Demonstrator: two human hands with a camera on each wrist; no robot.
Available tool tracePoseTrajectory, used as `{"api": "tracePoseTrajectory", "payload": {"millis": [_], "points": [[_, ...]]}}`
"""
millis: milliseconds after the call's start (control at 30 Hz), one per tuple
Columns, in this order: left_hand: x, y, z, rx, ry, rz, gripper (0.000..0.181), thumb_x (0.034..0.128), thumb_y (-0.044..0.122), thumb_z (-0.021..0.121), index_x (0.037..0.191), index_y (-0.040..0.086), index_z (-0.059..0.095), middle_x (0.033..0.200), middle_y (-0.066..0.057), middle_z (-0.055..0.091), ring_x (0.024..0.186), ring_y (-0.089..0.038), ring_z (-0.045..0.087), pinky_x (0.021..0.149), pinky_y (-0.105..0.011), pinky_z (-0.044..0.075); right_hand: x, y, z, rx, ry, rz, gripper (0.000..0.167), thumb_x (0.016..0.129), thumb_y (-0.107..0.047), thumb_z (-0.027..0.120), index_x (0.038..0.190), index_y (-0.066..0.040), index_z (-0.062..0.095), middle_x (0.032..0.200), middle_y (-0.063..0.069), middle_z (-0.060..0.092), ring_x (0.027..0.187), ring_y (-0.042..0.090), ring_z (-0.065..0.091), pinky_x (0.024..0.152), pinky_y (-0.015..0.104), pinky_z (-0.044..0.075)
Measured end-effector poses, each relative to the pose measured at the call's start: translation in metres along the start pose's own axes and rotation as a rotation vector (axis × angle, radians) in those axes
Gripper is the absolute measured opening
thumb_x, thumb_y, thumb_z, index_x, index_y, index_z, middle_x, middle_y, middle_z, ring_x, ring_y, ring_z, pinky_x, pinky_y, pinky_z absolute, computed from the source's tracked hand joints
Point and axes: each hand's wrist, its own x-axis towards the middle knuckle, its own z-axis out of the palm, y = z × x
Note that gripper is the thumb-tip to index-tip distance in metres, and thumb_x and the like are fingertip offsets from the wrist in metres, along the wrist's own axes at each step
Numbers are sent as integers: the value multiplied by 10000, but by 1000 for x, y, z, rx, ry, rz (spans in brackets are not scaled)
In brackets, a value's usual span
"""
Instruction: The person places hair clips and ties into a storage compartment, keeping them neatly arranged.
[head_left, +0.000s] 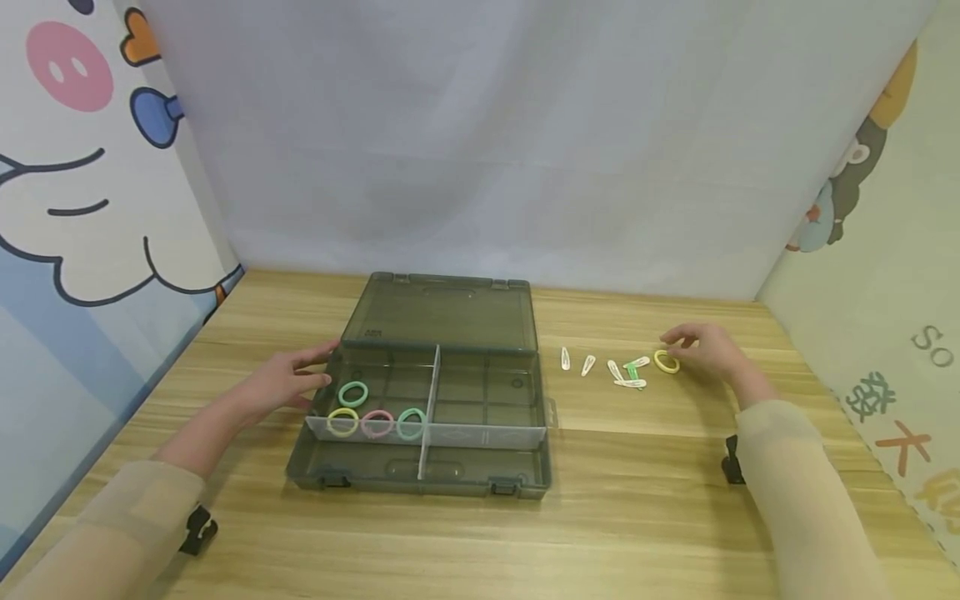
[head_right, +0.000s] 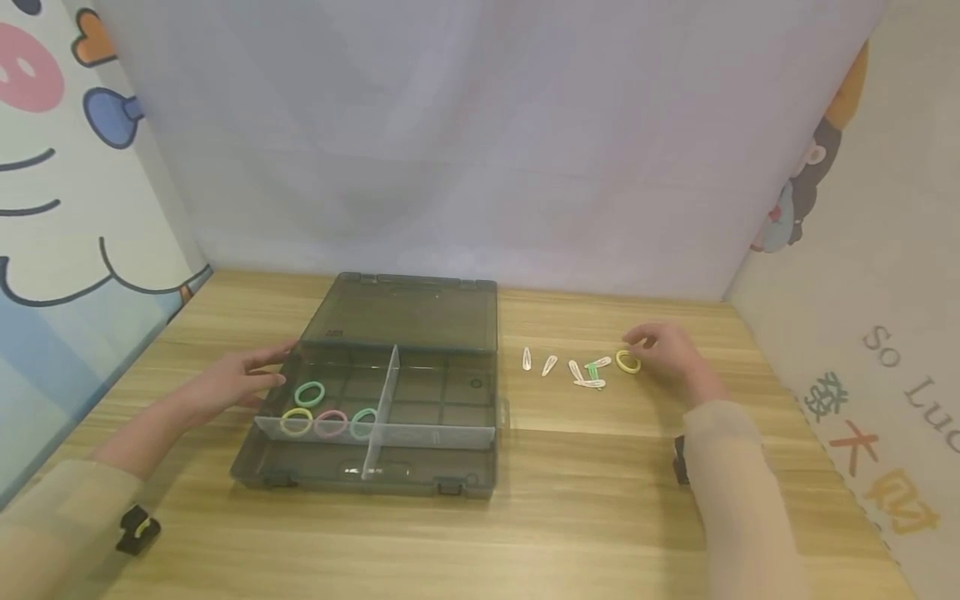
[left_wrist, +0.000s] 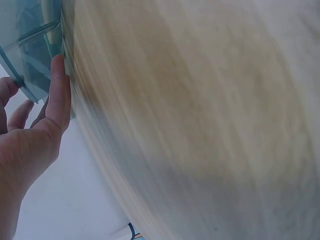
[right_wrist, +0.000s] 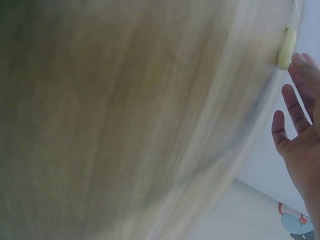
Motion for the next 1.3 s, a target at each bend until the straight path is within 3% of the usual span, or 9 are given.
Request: {"api": "tracePoseTrajectory", "payload": {"millis": [167,367,500,767,1300], "points": [[1,-1,0,-1,0,-3,656,977,186,516,1526,154,157,1544,-250,126,1330,-486,281,868,-449,526,3,6,2,-17,-3,-5,224,868,-105,674,1073,-14,684,963,145,666,888,258,549,710,309,439],[1,-2,-1,-17,-3,-1,657,978,181,513,1526,145,153,1545,-252,117,1335,-486,270,871,-452,524,6,8,6,-23,-9,-13,235,876,-136,673,1080,-19,682,971,131,662,926,286,559,788,410,472],[1,-2,-1,-22,-5,-4,660,977,184,514,1527,151,151,1541,-262,119,1334,-486,272,873,-450,523,7,8,8,-19,-19,-2,236,884,-165,668,1076,-29,686,969,121,662,920,280,551,795,415,462],[0,-1,0,-15,-1,-8,657,977,181,514,1527,158,154,1539,-264,126,1335,-487,268,876,-451,522,7,7,9,-1,-22,1,193,897,-177,654,1019,-39,712,1070,190,676,1008,356,581,891,517,451],[-2,1,0,-7,0,-11,655,981,185,510,1528,174,149,1535,-272,132,1326,-488,286,879,-449,521,4,-1,5,31,-49,41,210,904,-201,645,1024,-41,707,1096,201,665,1065,400,564,946,562,412]]}}
